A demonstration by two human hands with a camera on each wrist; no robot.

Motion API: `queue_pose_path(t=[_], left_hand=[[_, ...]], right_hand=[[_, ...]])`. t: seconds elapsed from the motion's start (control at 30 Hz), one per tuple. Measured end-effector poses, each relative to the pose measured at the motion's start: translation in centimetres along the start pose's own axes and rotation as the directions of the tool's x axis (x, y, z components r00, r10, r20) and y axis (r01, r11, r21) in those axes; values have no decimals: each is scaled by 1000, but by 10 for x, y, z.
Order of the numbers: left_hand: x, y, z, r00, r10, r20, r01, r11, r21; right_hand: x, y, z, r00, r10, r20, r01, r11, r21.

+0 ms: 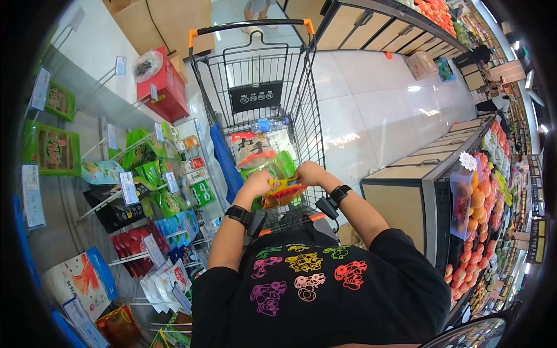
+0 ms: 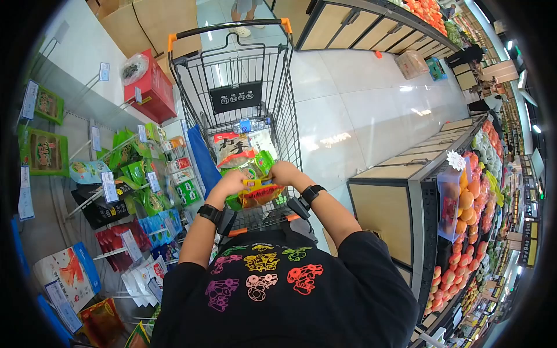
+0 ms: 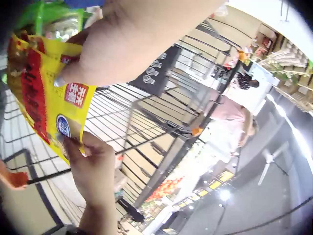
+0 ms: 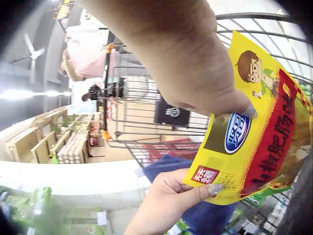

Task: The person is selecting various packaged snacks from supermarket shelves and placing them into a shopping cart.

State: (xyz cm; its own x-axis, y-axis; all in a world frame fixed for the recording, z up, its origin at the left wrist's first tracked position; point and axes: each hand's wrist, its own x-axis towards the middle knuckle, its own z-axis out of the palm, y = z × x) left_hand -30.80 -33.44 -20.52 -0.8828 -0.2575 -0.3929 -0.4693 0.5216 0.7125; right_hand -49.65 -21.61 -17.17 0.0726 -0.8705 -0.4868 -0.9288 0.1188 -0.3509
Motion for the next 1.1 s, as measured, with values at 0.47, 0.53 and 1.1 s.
queue_pose_path(t=[0.47, 0.53, 1.1], left_hand=[[-7, 22, -93, 724, -75, -686, 226, 965, 133], [3, 3, -77, 713, -117, -692, 283, 950, 131], [-21, -47, 62, 843, -190, -503, 246, 968, 47]], right_hand=[[42, -34, -73, 789, -90, -608, -8, 988, -157], [56, -26, -46, 826, -101, -555, -8, 982, -190], [1, -18, 69, 986, 119, 119, -115, 993, -42]])
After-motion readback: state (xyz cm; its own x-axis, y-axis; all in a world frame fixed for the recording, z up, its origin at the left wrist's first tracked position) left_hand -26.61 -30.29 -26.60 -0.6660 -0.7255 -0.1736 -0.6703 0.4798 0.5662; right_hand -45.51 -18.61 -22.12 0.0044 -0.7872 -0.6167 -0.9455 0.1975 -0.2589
